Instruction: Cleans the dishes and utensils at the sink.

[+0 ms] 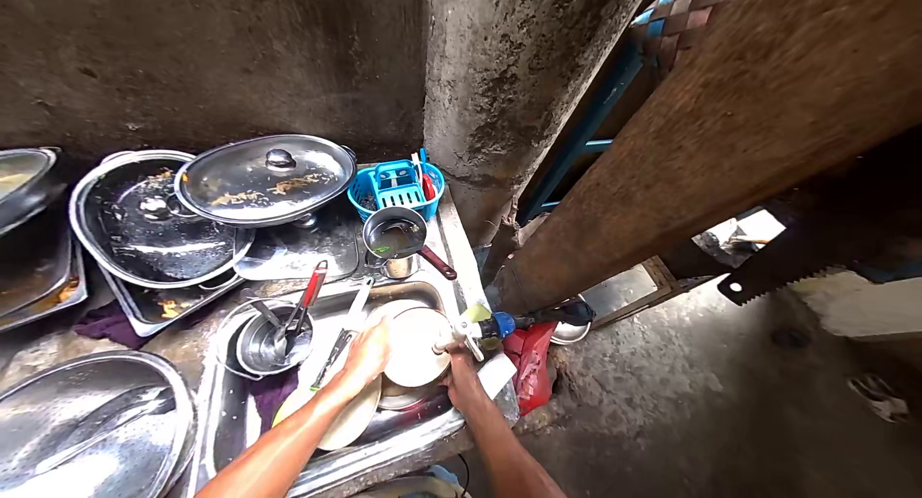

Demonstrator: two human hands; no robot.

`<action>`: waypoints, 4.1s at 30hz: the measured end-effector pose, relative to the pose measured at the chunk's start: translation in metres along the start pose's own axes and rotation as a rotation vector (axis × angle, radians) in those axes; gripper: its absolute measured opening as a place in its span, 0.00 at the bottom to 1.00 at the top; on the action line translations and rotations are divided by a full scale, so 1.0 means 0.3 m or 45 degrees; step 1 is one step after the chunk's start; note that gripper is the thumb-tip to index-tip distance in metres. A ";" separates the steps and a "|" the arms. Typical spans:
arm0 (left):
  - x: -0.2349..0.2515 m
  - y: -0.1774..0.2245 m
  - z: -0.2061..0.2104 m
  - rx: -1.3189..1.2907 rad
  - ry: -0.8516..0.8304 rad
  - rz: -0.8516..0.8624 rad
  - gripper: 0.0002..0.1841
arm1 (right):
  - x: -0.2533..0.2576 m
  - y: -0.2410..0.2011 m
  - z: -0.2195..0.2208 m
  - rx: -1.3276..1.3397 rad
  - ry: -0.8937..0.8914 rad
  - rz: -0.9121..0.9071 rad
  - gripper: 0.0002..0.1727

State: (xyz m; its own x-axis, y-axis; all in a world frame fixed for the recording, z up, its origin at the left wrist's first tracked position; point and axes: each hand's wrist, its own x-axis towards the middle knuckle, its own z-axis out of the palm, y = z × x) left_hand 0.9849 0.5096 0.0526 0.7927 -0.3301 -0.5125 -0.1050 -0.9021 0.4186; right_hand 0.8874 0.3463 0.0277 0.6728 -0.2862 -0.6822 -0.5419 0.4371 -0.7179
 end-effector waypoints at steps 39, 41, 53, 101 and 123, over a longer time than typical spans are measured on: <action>0.114 0.144 0.136 -0.814 0.110 -0.076 0.20 | 0.057 0.143 0.124 0.271 -0.056 -0.309 0.25; 0.084 0.139 0.131 -0.516 -0.139 0.127 0.22 | 0.077 0.147 0.115 0.320 -0.043 -0.340 0.21; -0.173 -0.032 0.071 0.106 0.206 0.936 0.20 | 0.074 0.099 0.061 0.585 -0.267 -0.126 0.30; -0.531 -0.258 -0.171 -2.222 0.304 -0.071 0.17 | 0.069 0.077 0.105 -0.088 -0.160 -0.220 0.17; -0.693 -1.159 -0.210 -0.898 0.430 -0.741 0.29 | 0.003 0.329 0.637 -2.112 -0.605 -0.305 0.29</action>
State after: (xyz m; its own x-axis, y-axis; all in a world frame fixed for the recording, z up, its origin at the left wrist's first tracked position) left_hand 0.8945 0.9093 0.0608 0.7489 0.3110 -0.5851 0.6540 -0.4889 0.5772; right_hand 0.9308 0.5521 -0.0173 0.7205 0.1788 -0.6700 -0.1094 -0.9248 -0.3644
